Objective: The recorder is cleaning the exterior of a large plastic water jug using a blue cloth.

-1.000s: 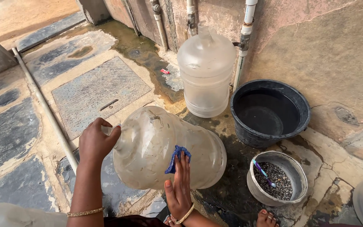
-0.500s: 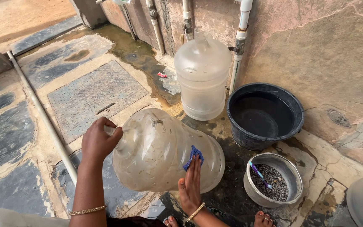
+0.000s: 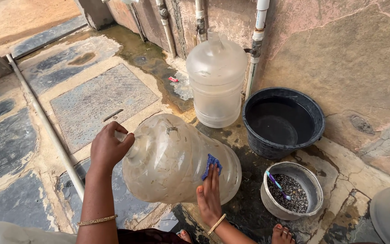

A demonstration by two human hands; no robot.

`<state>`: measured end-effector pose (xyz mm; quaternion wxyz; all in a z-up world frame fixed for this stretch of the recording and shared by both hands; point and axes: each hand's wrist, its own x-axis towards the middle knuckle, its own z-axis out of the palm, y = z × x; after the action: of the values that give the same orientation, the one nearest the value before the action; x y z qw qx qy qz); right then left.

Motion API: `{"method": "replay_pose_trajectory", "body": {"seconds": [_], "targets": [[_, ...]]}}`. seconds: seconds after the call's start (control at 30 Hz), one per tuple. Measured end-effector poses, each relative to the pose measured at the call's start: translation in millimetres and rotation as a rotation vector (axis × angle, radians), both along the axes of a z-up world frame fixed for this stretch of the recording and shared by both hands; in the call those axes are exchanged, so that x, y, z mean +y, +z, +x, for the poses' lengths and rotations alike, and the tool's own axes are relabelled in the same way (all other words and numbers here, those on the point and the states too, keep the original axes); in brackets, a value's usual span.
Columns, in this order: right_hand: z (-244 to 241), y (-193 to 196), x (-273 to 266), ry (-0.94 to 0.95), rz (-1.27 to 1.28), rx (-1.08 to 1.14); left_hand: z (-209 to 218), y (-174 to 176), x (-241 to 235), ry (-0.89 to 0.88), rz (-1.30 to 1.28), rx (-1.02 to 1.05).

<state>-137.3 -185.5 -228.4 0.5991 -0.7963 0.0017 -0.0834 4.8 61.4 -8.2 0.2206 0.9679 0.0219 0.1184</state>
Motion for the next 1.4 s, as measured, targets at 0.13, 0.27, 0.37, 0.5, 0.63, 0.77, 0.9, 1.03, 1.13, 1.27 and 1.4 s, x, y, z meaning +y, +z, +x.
{"method": "replay_pose_trajectory", "body": {"seconds": [0.13,0.27,0.37,0.5,0.63,0.77,0.9,1.03,1.13,1.27,1.4], "targets": [[34.3,-131.3,-76.7,-0.254,-0.091,0.295,0.7,-3.2,5.7,0.001,0.000,-0.011],[50.0,-149.3,-117.1,-0.268,0.436,0.443,-0.3,3.5,-0.5,0.008,0.020,-0.031],[-4.2,-167.9,-66.1,-0.274,-0.080,0.299,9.8,-2.4,2.3,0.135,0.006,0.064],[-3.1,-164.0,-39.1,-0.295,-0.073,0.329,9.0,2.5,3.4,0.076,0.012,0.060],[35.5,-144.3,-105.9,-0.376,0.036,0.231,-2.2,-0.4,16.9,-0.155,-0.034,-0.057],[59.4,-142.2,-141.1,-0.194,0.353,0.534,-2.3,5.5,9.8,-0.038,-0.029,-0.020],[27.1,-161.6,-78.8,-0.315,-0.001,0.133,6.9,-0.5,2.2,0.170,0.006,0.003],[32.6,-167.8,-73.6,-0.311,-0.013,0.206,8.8,0.8,0.9,0.199,-0.006,0.044],[52.7,-181.8,-105.4,-0.361,0.376,0.473,4.1,-1.0,5.7,0.127,-0.025,0.005],[60.5,-181.3,-131.4,-0.312,0.980,0.771,-2.0,-1.3,0.3,0.143,-0.044,0.015],[63.3,-148.4,-142.1,-0.543,0.739,0.751,9.8,-18.5,13.6,0.302,-0.075,0.137]]}}
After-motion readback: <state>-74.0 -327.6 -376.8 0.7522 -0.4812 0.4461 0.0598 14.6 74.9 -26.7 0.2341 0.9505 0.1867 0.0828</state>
